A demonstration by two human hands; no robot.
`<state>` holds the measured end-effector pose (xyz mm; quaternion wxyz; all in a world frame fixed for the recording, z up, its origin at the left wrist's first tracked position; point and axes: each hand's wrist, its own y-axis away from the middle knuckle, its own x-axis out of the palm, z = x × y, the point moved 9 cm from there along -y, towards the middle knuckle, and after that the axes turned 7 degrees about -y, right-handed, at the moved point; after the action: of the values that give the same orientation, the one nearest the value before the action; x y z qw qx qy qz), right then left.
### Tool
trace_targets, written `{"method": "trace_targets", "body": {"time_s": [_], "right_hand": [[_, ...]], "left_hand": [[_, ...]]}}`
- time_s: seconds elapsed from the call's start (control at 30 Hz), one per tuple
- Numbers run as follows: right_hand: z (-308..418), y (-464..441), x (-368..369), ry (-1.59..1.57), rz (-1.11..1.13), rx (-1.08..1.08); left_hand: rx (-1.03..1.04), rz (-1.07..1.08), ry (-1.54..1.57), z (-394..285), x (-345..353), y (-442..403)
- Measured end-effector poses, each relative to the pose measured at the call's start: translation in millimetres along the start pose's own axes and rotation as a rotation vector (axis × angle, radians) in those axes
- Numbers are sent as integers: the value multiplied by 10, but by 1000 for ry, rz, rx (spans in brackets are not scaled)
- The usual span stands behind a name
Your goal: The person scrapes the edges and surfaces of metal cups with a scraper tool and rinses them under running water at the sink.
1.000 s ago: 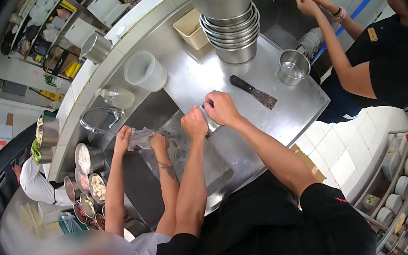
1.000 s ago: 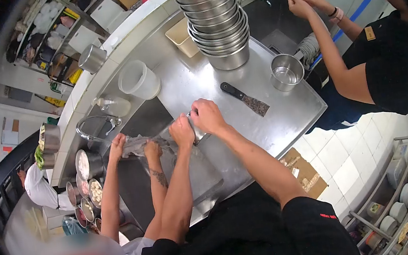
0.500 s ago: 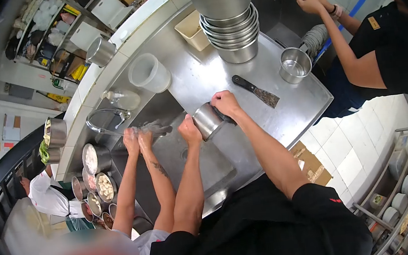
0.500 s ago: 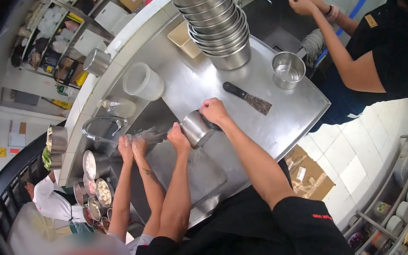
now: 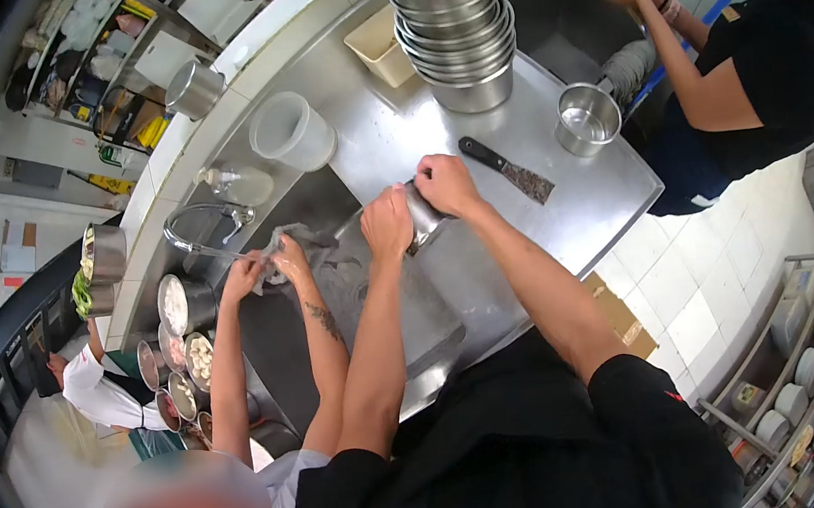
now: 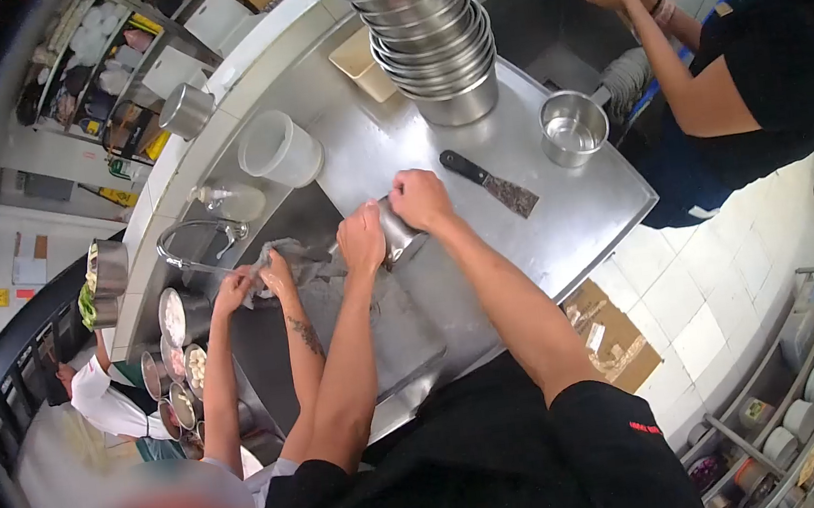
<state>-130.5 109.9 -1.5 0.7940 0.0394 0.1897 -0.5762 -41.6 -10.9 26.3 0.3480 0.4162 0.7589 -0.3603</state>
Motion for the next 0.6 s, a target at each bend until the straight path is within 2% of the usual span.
{"method": "trace_targets", "body": {"time_s": [0.03,0.07,0.1,0.17,0.2,0.23,0.3,0.33,0.43,0.5,0.53,0.57,0.6], "right_hand": [[-168,-85,-23,-11,61,92],[-280,-119,-42,-89,90,142],[-287,-140,-89,-87,88,131],[-295,-122,-85,-97,157,125],[-311,-112,-68,-73,194,152],[-299,-97,-57,-72,198,153],[-265,-104,-15,-12,209,149],[-246,-113,20,-12,211,148],[112,-13,23,51,148,58],[571,135,74,144,153,-237],[647,169,89,151,163,-282],[588,142,83,150,166,-273],[355,39,32,145,139,-143]], "left_hand": [[-13,65,3,-65,10,-99],[120,-21,290,-36,-41,-121],[126,-30,291,17,-27,-130],[-237,-83,907,421,79,-56],[-200,-167,589,412,-9,-15],[-204,-168,589,431,-3,42],[-435,-66,299,639,84,170],[-403,-209,329,577,58,212],[-369,-265,233,420,21,207],[-357,-243,221,370,31,184],[-308,-255,195,335,34,156],[-260,-265,170,298,38,151],[-235,-305,166,275,18,162]]}}
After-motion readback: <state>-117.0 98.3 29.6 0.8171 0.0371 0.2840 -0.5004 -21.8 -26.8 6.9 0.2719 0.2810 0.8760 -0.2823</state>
